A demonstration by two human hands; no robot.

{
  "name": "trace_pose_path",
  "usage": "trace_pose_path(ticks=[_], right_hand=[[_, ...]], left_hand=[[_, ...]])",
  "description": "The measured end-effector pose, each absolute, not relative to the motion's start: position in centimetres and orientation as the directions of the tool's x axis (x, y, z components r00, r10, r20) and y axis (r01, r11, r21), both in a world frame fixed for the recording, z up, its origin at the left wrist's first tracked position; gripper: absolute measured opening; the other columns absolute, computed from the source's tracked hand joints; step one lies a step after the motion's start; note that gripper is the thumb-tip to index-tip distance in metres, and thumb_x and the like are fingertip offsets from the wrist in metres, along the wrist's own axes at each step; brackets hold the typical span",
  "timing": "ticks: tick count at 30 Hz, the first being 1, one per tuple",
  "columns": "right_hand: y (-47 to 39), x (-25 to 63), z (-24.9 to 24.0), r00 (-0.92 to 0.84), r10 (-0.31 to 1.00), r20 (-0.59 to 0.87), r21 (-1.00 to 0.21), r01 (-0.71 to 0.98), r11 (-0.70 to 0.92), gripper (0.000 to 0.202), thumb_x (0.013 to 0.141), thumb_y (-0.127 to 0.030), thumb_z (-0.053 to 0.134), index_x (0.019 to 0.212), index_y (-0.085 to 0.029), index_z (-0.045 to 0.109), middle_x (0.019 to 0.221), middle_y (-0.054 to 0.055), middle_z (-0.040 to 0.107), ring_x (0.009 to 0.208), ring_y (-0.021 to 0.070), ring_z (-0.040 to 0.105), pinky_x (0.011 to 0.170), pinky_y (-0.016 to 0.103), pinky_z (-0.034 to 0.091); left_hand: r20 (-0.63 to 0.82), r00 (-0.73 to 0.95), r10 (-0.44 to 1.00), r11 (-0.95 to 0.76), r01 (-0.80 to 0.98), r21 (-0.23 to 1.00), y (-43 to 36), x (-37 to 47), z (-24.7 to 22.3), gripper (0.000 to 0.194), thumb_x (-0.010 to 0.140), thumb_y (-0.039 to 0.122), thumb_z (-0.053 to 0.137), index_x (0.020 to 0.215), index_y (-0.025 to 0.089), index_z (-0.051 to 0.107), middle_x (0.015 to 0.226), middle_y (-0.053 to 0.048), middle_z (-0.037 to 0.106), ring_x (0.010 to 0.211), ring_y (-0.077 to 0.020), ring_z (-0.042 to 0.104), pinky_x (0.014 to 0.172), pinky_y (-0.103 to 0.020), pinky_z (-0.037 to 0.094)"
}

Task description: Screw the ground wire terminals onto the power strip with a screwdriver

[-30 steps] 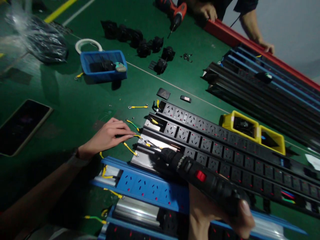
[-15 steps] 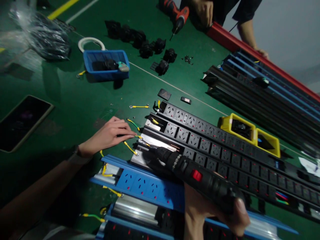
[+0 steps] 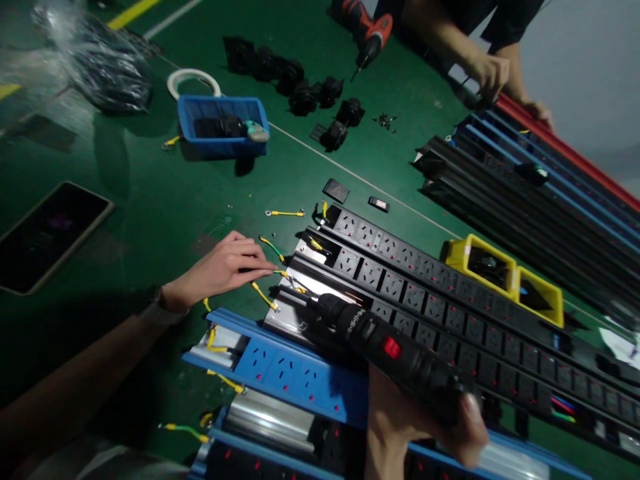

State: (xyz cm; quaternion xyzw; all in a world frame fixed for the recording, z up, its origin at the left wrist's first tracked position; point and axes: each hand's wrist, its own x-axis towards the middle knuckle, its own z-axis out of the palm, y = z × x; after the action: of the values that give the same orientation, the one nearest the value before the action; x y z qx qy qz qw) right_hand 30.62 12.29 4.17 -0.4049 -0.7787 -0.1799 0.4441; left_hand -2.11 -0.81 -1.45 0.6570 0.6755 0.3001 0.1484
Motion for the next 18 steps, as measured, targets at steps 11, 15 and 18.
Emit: trace_pose_path(ticks=[11,15,18], right_hand=[[12.7,28.6,4.5,-0.194,0.314,0.929,-0.072,0.74,0.669,0.082,0.066,-0.024,0.08,0.138,-0.035,0.043,0.119,0.011,0.053,0.094,0.0315,0.054,0.09,0.055,0.048],[12.6,28.9,4.5,-0.248,0.323,0.913,-0.036,0.741,0.67,0.091,0.061,-0.022,0.084,0.142,-0.034,0.043,0.115,0.012,0.053,0.086,0.0302,0.052,0.078,0.049,0.049],[12.4,29.4,4.7,-0.297,0.307,0.904,0.049,0.786,0.616,0.099,0.055,-0.021,0.087,0.14,-0.033,0.04,0.114,0.012,0.051,0.09,0.0322,0.052,0.077,0.049,0.049]], left_hand=[[0.216,-0.055,0.975,-0.077,0.825,0.56,-0.9,-2.2,-1.3,0.028,0.1,0.044,0.052,0.11,0.03,0.075,0.084,0.001,0.065,0.084,-0.0125,0.057,0.083,-0.032,0.032],[0.208,-0.046,0.977,-0.081,0.824,0.561,-0.9,-2.2,-1.3,0.029,0.1,0.045,0.052,0.109,0.031,0.076,0.082,0.002,0.062,0.081,-0.012,0.054,0.082,-0.032,0.031],[0.205,-0.063,0.977,-0.07,0.81,0.583,-0.8,-2.1,-1.3,0.029,0.099,0.045,0.053,0.107,0.03,0.076,0.081,0.003,0.062,0.079,-0.0114,0.054,0.081,-0.031,0.031]])
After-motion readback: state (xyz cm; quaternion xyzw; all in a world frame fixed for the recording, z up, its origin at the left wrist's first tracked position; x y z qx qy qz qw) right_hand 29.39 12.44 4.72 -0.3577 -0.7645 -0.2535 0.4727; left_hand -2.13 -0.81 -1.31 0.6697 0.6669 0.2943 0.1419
